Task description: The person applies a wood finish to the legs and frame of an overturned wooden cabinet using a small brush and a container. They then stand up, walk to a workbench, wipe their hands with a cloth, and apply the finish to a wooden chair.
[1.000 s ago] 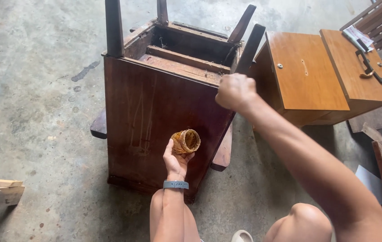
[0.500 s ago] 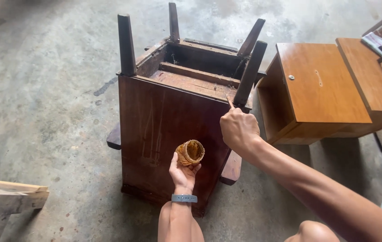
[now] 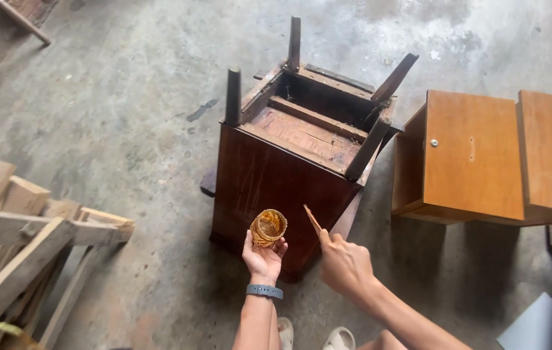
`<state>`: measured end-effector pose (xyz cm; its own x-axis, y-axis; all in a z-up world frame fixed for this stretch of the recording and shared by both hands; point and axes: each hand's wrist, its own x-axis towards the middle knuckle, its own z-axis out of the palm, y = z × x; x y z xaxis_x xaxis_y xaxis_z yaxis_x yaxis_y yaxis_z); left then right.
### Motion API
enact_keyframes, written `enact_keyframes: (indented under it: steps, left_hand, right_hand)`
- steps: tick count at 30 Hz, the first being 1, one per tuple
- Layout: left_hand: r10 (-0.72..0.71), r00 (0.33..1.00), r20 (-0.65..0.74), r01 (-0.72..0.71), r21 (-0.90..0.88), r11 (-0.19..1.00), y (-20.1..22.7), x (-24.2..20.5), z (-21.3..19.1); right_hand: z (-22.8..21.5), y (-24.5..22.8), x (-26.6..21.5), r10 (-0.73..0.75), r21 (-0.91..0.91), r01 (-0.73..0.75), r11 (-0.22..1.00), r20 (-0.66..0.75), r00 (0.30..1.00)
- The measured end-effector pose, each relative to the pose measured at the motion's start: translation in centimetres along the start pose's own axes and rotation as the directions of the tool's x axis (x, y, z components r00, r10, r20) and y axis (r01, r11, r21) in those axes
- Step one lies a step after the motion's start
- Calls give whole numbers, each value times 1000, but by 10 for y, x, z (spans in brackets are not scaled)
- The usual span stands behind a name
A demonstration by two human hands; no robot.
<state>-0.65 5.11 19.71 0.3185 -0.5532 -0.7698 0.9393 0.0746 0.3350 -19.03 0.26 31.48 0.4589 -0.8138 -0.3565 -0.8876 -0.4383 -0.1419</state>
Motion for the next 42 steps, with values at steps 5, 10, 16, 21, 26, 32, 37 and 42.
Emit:
enact_keyframes:
  steps: [5, 10, 16, 21, 26, 32, 37, 42]
  left_hand:
    - [2, 1000, 31, 0, -73, 997, 62, -116, 35]
    - [108, 978, 180, -81, -150, 985, 138, -257, 72]
    - [155, 965, 212, -95, -267, 959, 197, -399, 54]
    - [379, 923, 63, -324, -402, 856, 227, -494, -25]
    - [452, 883, -126, -430, -604, 671, 270, -548, -130]
    - [337, 874, -349, -484, -673, 559, 318, -544, -255]
    - [282, 864, -417, -500, -637, 587, 421, -511, -321]
    - [289, 874, -390, -419, -305, 855, 566, -430, -387]
  right_hand:
    - [-168, -31, -97, -6, 427, -8, 904, 34, 999]
    - [-276, -90, -162, -62, 355, -3, 935, 171, 983]
    - [-332, -180, -220, -283, 340, 281, 897, -45, 958]
    - [-353, -285, -289, -558, 339, 515, 788, 37, 829]
    - [-336, -376, -326, -669, 711, 310, 631, 297, 681]
    - [-270, -478, -329, -778, 894, -5, 447, 392, 491]
    - [-206, -604, -314, -734, 900, -69, 429, 393, 554]
    - [-151, -739, -268, -614, 872, 84, 482, 267, 743]
